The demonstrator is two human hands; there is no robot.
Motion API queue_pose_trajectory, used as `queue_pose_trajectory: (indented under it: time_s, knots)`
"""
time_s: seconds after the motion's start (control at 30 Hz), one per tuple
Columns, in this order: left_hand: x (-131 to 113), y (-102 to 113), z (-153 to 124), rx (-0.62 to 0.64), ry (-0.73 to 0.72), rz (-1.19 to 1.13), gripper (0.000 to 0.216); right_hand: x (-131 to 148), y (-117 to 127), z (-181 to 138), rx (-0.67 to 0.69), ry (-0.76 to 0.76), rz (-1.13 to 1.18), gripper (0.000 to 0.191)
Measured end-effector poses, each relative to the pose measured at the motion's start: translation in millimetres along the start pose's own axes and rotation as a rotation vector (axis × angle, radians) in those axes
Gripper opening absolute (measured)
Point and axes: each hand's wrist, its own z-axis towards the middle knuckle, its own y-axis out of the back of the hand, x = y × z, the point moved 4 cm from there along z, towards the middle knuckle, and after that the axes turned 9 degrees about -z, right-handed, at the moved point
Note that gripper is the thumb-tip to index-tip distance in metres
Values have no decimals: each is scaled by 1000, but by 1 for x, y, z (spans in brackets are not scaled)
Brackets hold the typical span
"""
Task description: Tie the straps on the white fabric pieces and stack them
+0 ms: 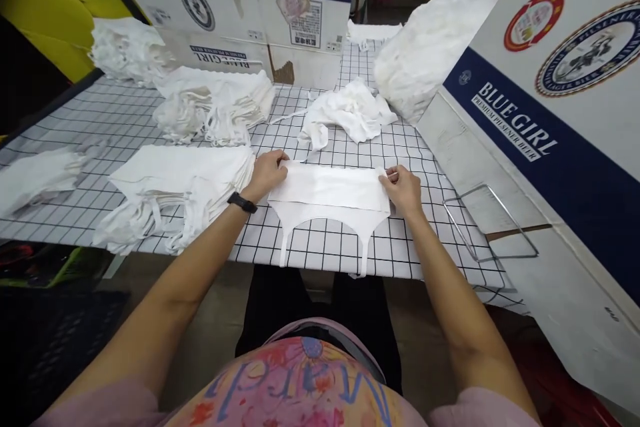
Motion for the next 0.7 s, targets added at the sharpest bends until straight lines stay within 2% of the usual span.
queue_pose_trajectory:
  time_s: [0.1,0.17,0.2,0.33,0.43,0.5,0.57,0.7]
  knots:
    - [-13,-2,-13,-7,-58,169,35,-3,0,2,-7,-9,20,30]
    - [-26,-5,-26,-6,-167,225,37,-5,2,3,-14,-13,19,31]
    - [-33,-10,-33,38,-250,224,37,-6,3,4,-18,-16,8,31]
    - [-57,-42,-64,448,-623,109,42,-5,8,-3,-80,12,-73,39]
    - [-62,-63,-82,661,-749,61,59,2,7,-23,-88,191,-215,49]
    - [-61,-71,-89,694,-773,61,65,2,3,-38,-22,259,-346,48]
    - [-59,-76,-92,683,-785,60,66,-2,5,-51,-11,200,-425,47]
    - [-54,-78,-93,642,-797,-1,64,1,30,-94,-227,46,-302,44]
